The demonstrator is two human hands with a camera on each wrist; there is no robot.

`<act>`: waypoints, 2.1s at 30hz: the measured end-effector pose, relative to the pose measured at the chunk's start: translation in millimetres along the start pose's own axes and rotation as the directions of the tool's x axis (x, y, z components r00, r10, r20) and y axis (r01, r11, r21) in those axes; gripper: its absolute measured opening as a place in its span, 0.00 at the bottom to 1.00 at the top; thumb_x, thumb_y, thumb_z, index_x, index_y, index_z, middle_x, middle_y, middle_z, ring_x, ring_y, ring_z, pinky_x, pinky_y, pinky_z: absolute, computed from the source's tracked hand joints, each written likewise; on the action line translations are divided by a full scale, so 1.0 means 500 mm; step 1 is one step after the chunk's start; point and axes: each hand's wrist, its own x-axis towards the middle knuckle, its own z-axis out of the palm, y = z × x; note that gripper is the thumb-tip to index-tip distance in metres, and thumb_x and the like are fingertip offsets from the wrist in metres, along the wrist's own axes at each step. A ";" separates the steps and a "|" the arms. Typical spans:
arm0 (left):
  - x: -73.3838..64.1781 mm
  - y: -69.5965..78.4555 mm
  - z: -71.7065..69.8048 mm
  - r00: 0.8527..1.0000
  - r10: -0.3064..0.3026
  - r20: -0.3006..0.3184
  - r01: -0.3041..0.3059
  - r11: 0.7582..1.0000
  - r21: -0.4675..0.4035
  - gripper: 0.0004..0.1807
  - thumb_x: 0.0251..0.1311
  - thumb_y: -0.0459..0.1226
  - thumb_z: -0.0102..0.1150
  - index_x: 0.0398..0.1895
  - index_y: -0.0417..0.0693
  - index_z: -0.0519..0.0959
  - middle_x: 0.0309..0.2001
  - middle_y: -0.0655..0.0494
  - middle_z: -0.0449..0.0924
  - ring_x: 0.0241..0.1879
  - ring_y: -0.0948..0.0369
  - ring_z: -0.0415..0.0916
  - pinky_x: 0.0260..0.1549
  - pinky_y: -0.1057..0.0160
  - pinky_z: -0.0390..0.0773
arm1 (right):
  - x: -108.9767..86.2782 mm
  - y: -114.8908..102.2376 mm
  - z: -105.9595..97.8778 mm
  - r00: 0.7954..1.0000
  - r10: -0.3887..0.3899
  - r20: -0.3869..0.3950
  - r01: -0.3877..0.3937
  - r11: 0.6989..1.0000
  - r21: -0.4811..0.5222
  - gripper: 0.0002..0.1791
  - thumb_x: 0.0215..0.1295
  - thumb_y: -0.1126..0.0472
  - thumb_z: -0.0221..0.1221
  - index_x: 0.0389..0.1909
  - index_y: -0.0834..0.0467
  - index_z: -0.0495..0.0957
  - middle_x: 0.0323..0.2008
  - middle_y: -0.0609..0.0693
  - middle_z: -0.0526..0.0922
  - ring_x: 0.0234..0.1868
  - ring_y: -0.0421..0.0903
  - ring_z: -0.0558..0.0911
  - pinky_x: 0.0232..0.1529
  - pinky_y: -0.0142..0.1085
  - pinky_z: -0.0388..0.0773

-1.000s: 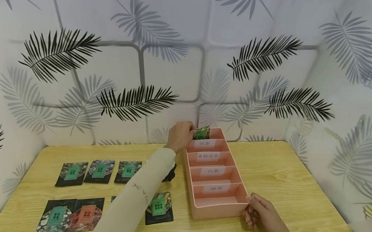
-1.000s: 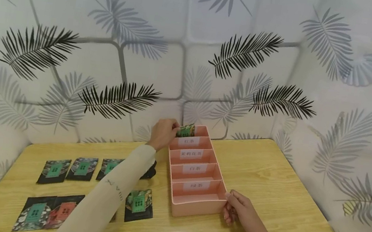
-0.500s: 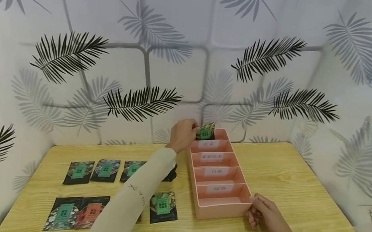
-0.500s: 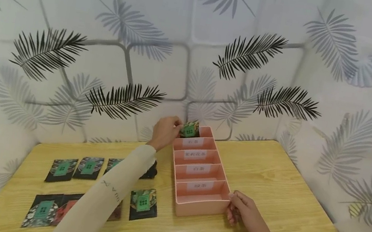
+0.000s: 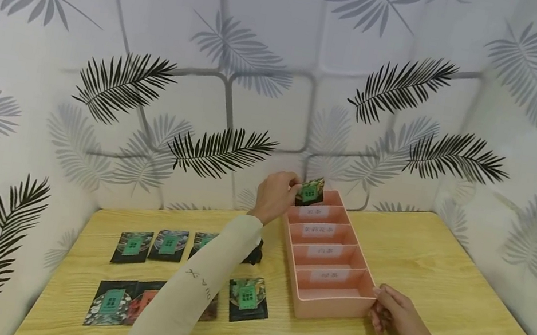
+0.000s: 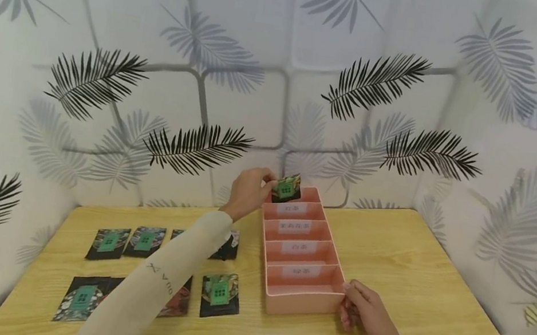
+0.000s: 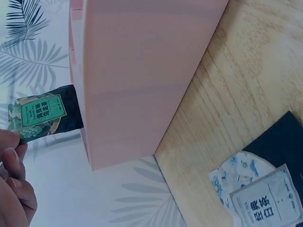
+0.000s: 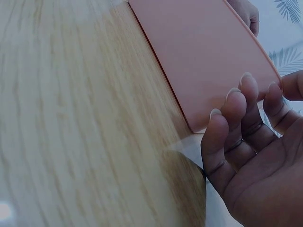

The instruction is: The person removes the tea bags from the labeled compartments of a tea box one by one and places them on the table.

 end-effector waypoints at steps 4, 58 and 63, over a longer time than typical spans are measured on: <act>0.003 0.006 -0.017 0.999 0.023 -0.026 -0.023 1.000 -0.004 0.06 0.65 0.42 0.58 0.38 0.54 0.83 0.34 0.63 0.82 0.29 0.66 0.76 0.28 0.62 0.76 | 0.001 -0.003 0.000 1.000 0.021 -0.023 -0.021 1.000 0.001 0.26 0.76 0.48 0.43 0.31 0.69 0.63 0.21 0.54 0.73 0.21 0.44 0.74 0.24 0.42 0.77; -0.230 -0.032 -0.180 0.992 0.102 0.077 -0.101 0.995 -0.016 0.07 0.68 0.42 0.55 0.41 0.53 0.81 0.35 0.64 0.81 0.12 0.67 0.62 0.21 0.66 0.68 | 0.002 0.020 0.005 0.999 0.028 -0.045 -0.029 1.000 -0.009 0.24 0.76 0.48 0.42 0.28 0.65 0.63 0.20 0.52 0.73 0.20 0.42 0.73 0.23 0.42 0.77; -0.285 -0.050 -0.202 0.991 0.064 0.115 -0.061 0.998 -0.025 0.06 0.68 0.42 0.55 0.41 0.55 0.81 0.33 0.65 0.80 0.12 0.68 0.63 0.17 0.66 0.67 | 0.005 0.019 0.010 0.999 0.035 -0.037 -0.035 0.999 -0.010 0.24 0.76 0.48 0.42 0.28 0.64 0.63 0.20 0.51 0.73 0.20 0.42 0.73 0.23 0.42 0.77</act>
